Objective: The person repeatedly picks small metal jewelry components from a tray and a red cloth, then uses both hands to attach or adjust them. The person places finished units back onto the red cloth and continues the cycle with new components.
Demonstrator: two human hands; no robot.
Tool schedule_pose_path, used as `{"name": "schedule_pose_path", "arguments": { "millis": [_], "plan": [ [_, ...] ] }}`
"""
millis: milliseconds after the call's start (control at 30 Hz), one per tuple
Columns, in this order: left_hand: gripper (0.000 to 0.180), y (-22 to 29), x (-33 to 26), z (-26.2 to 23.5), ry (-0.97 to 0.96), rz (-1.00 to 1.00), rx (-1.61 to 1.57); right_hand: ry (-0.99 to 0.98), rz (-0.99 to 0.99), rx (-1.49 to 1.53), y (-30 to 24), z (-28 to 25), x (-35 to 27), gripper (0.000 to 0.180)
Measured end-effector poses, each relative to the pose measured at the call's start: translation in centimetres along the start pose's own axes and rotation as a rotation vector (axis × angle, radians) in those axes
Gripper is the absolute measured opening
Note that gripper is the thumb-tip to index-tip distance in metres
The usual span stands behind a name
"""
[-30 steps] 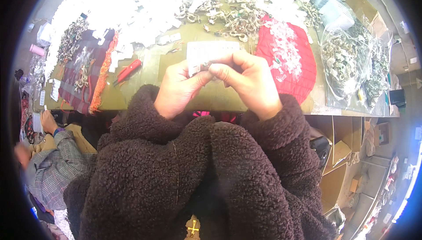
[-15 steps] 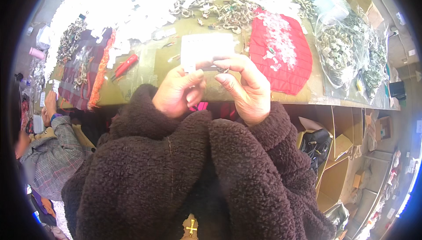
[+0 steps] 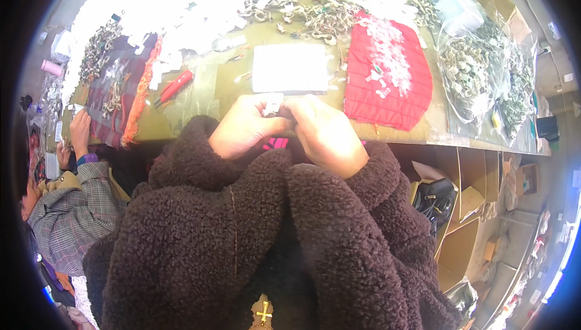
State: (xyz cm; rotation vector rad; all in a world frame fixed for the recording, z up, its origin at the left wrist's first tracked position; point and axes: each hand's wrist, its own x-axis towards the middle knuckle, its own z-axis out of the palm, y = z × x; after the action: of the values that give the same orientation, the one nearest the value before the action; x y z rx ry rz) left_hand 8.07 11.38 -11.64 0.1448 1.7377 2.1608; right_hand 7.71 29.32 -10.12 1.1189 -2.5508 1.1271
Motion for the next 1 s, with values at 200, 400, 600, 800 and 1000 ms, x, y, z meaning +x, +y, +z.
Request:
{"name": "schedule_pose_path", "arguments": {
  "millis": [200,400,600,800,1000],
  "plan": [
    [0.009,0.6,-0.5,-0.6,-0.076,-0.257,-0.110,-0.040,0.027,0.043,-0.1,-0.8,-0.4,0.025],
    [0.008,0.9,-0.5,-0.8,-0.133,-0.244,-0.163,-0.025,-0.089,-0.032,-0.2,-1.0,-0.4,0.024],
    [0.009,1.0,-0.8,-1.0,-0.147,-0.301,-0.234,0.011,-0.086,0.032,-1.0,-1.1,-0.4,0.025],
    [0.009,0.3,-1.0,-1.1,-0.129,-0.247,-0.362,0.007,-0.157,-0.061,-0.5,-1.5,-0.5,0.024],
    [0.025,-0.1,-0.8,-0.6,-0.080,-0.095,-0.634,0.199,0.258,0.251,-1.6,-0.9,-0.3,0.012]
  ]
}}
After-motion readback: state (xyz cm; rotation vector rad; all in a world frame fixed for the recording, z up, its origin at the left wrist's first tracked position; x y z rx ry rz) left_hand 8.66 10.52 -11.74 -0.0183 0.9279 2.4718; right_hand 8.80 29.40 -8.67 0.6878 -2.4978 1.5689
